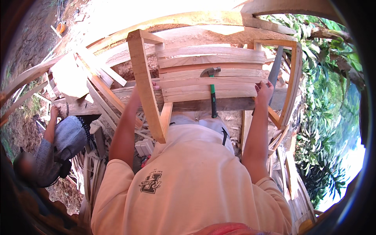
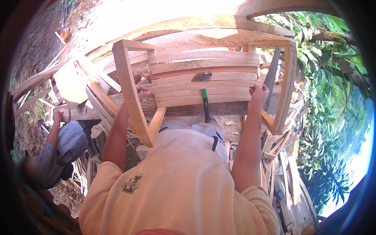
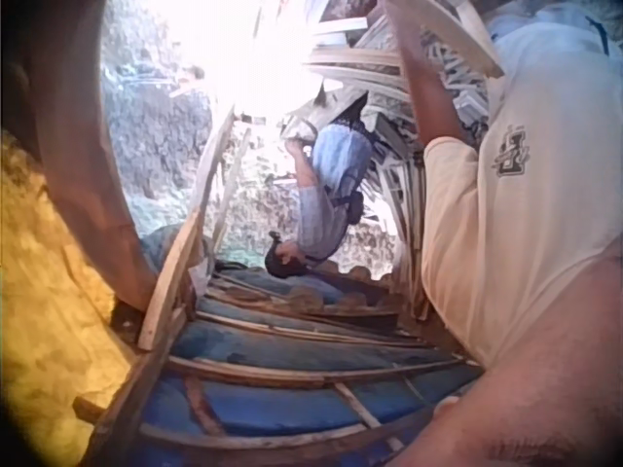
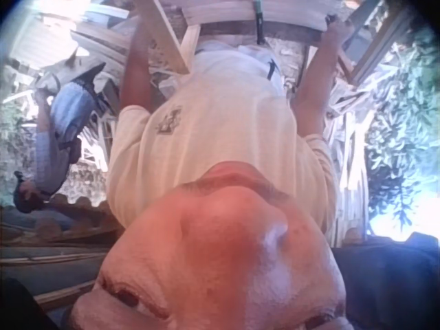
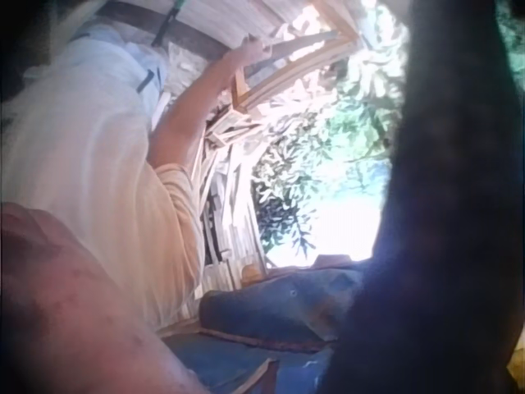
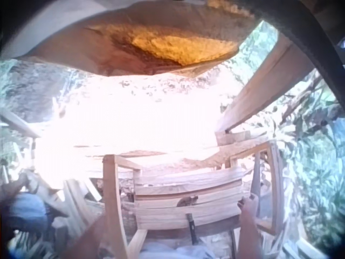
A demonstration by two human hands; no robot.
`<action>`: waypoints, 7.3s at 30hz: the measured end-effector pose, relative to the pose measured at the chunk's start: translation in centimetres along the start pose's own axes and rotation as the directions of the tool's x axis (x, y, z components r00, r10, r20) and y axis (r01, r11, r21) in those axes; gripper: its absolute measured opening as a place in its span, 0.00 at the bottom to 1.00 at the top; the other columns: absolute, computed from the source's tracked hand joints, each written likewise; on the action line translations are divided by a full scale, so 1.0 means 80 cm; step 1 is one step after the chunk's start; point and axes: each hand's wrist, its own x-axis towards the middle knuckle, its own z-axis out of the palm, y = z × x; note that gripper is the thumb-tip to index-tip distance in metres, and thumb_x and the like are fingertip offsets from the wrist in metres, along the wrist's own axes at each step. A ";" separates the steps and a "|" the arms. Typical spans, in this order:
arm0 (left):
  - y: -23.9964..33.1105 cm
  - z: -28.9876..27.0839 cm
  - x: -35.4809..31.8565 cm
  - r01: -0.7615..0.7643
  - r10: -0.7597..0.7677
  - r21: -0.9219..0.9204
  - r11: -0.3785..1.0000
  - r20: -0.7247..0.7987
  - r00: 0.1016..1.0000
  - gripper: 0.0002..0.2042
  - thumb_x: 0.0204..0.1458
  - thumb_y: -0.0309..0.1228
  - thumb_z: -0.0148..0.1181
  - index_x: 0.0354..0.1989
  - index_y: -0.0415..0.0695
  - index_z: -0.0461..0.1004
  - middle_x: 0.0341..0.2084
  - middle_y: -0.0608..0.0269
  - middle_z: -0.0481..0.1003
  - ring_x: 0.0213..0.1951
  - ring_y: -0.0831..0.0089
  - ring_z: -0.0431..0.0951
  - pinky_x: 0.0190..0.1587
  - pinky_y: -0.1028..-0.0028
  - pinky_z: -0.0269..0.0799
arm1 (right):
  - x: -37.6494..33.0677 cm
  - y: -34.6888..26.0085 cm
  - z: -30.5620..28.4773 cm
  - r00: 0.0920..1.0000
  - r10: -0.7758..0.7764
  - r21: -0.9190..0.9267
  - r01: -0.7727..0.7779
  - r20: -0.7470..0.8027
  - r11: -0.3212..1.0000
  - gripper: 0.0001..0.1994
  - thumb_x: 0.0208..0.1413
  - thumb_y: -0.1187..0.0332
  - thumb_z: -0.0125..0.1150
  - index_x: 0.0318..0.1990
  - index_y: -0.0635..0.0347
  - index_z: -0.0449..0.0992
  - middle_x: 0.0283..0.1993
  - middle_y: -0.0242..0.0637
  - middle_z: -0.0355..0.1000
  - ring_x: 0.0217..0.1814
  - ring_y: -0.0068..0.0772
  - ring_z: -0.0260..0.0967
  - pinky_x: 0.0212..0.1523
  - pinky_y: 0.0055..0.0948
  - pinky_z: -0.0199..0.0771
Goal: The person assembles a wooden chair by securing slats to a frame using a hammer and nails. They repeatedly position the wooden slats, align them with the frame, and hammer nails to fasten them in place. The person also picks up nails from a pile of wood scraps on the ground during the process.
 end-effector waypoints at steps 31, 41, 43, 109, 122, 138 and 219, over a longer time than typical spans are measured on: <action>0.049 0.032 0.108 -0.255 0.426 0.497 0.830 -0.267 0.864 0.17 0.57 0.38 0.61 0.48 0.38 0.82 0.28 0.47 0.81 0.31 0.60 0.82 0.39 0.63 0.75 | 0.158 -0.038 0.094 0.880 -0.412 -0.734 0.440 0.237 0.518 0.24 0.52 0.54 0.73 0.52 0.60 0.83 0.47 0.41 0.83 0.50 0.38 0.80 0.54 0.34 0.75; 0.032 0.040 0.089 -0.215 0.415 0.462 0.860 -0.391 0.821 0.20 0.56 0.43 0.67 0.46 0.36 0.83 0.25 0.53 0.82 0.29 0.66 0.81 0.37 0.65 0.76 | 0.151 -0.013 0.094 0.916 -0.386 -0.625 0.365 0.109 0.690 0.35 0.46 0.51 0.78 0.57 0.68 0.78 0.55 0.47 0.79 0.57 0.41 0.77 0.59 0.35 0.73; 0.030 0.039 0.080 -0.150 0.326 0.431 0.889 -0.370 0.870 0.21 0.55 0.45 0.68 0.43 0.36 0.84 0.27 0.52 0.83 0.31 0.65 0.83 0.38 0.66 0.77 | 0.124 -0.035 0.091 0.953 -0.256 -0.594 0.303 0.166 0.745 0.38 0.46 0.52 0.80 0.60 0.70 0.76 0.58 0.49 0.77 0.59 0.41 0.76 0.60 0.34 0.72; 0.071 0.050 0.089 -0.073 0.424 0.589 0.805 -0.485 0.765 0.32 0.49 0.45 0.72 0.58 0.34 0.75 0.41 0.43 0.82 0.45 0.54 0.83 0.51 0.59 0.76 | 0.150 -0.036 0.095 0.760 -0.582 -0.729 0.569 0.290 0.379 0.39 0.50 0.46 0.74 0.62 0.67 0.74 0.59 0.51 0.76 0.63 0.48 0.73 0.65 0.41 0.70; 0.072 0.055 0.091 -0.079 0.387 0.595 0.800 -0.410 0.826 0.21 0.51 0.41 0.69 0.49 0.42 0.83 0.39 0.46 0.83 0.46 0.51 0.83 0.52 0.56 0.76 | 0.140 -0.050 0.118 0.825 -0.485 -0.790 0.492 0.290 0.366 0.42 0.46 0.36 0.72 0.54 0.69 0.78 0.53 0.52 0.79 0.58 0.51 0.76 0.60 0.43 0.73; 0.095 0.031 0.092 -0.168 0.427 0.712 0.681 -0.200 0.882 0.17 0.50 0.41 0.68 0.42 0.42 0.85 0.33 0.47 0.83 0.39 0.50 0.84 0.46 0.57 0.77 | 0.142 -0.060 0.111 0.831 -0.430 -0.832 0.488 0.351 0.263 0.44 0.45 0.36 0.73 0.56 0.69 0.77 0.52 0.54 0.79 0.57 0.53 0.76 0.58 0.45 0.75; 0.069 0.043 0.130 -0.295 0.329 0.148 0.944 -0.498 0.803 0.16 0.58 0.38 0.68 0.46 0.38 0.79 0.16 0.72 0.67 0.20 0.83 0.67 0.23 0.74 0.61 | 0.022 -0.047 0.222 0.203 -0.593 -0.214 0.975 0.779 0.052 0.15 0.59 0.69 0.63 0.53 0.48 0.80 0.48 0.35 0.75 0.57 0.43 0.68 0.64 0.44 0.58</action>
